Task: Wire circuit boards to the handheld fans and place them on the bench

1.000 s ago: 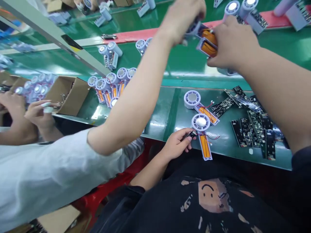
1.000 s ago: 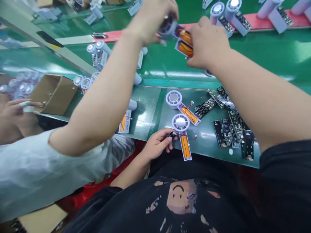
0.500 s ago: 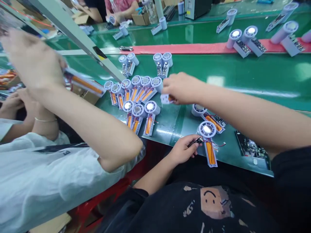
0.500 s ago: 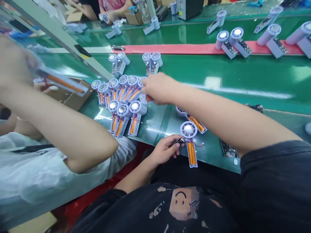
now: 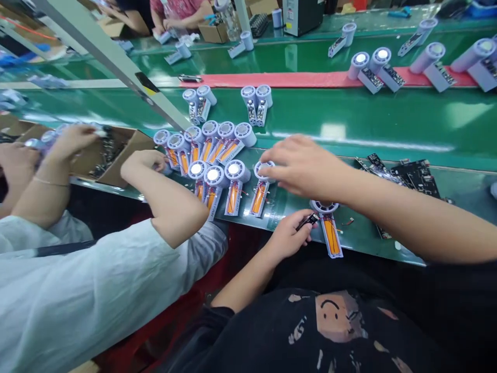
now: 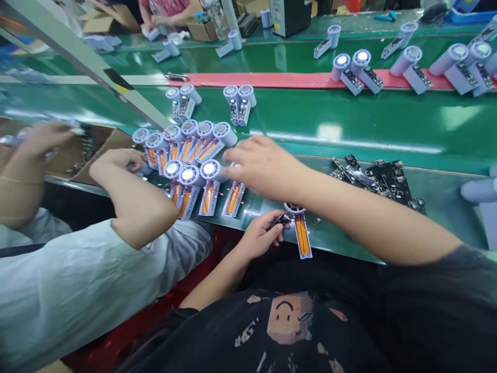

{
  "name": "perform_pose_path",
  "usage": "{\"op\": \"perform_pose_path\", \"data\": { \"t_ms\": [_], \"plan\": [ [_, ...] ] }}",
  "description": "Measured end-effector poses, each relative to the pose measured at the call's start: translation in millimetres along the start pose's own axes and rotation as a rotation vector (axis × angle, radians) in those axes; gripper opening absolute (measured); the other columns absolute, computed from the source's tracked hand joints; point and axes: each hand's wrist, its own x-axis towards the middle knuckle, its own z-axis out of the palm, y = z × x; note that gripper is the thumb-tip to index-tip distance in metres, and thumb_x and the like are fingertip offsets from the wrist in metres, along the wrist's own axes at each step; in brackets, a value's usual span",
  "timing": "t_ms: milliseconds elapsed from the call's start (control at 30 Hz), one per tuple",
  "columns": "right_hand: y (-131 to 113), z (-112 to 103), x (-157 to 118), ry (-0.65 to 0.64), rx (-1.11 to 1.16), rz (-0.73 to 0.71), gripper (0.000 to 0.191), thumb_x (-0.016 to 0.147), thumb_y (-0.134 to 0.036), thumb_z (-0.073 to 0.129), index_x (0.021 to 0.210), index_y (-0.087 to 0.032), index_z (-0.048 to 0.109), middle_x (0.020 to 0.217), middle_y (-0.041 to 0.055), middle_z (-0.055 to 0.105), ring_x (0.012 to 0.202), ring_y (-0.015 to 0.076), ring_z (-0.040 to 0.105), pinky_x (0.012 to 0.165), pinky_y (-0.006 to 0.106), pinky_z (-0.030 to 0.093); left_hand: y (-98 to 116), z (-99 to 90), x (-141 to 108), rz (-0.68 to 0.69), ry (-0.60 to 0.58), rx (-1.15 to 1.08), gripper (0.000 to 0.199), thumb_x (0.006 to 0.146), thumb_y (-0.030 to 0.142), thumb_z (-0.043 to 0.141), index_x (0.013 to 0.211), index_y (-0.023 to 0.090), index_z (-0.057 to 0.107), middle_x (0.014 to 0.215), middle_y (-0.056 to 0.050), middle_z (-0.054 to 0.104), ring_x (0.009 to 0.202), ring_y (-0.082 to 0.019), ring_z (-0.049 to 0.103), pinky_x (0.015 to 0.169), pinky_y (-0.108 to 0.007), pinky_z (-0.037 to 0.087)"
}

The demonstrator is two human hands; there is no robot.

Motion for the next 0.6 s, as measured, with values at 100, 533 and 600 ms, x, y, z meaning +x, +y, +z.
{"op": "perform_pose_path", "data": {
  "t_ms": [100,533,600],
  "plan": [
    [-7,-26,-51,0.055,0.188,0.241,0.026,0.096,-0.029,0.057,0.120,-0.023,0.066,0.116,0.0072,0.068,0.106,0.0246,0.062,0.090,0.040,0.046,1,-1.8,-1,-0.015,-0.002,-0.039,0.037,0.087,0.023,0.058,0.124,0.017,0.060,0.092,-0.004,0.068,0.057,-0.005,0.058,0.048,-0.015,0.050],
    [-72,39,-165,0.300,0.631,0.792,0.017,0.094,-0.025,0.056,0.095,-0.022,0.073,0.088,0.0046,0.073,0.083,0.0193,0.068,0.075,0.034,0.056,4,-7.2,-14,-0.019,-0.063,-0.137,0.029,0.087,0.027,0.062,0.115,0.020,0.059,0.109,-0.007,0.069,0.067,-0.009,0.061,0.055,-0.021,0.051],
    [-72,44,-160,0.425,0.792,0.911,0.014,0.091,-0.028,0.060,0.091,-0.022,0.073,0.086,0.0037,0.072,0.078,0.0174,0.067,0.070,0.032,0.056,5,-7.9,-20,0.030,-0.009,-0.015,0.029,0.085,0.022,0.062,0.115,0.021,0.060,0.109,-0.006,0.068,0.076,-0.011,0.062,0.065,-0.023,0.053]
  ]
}}
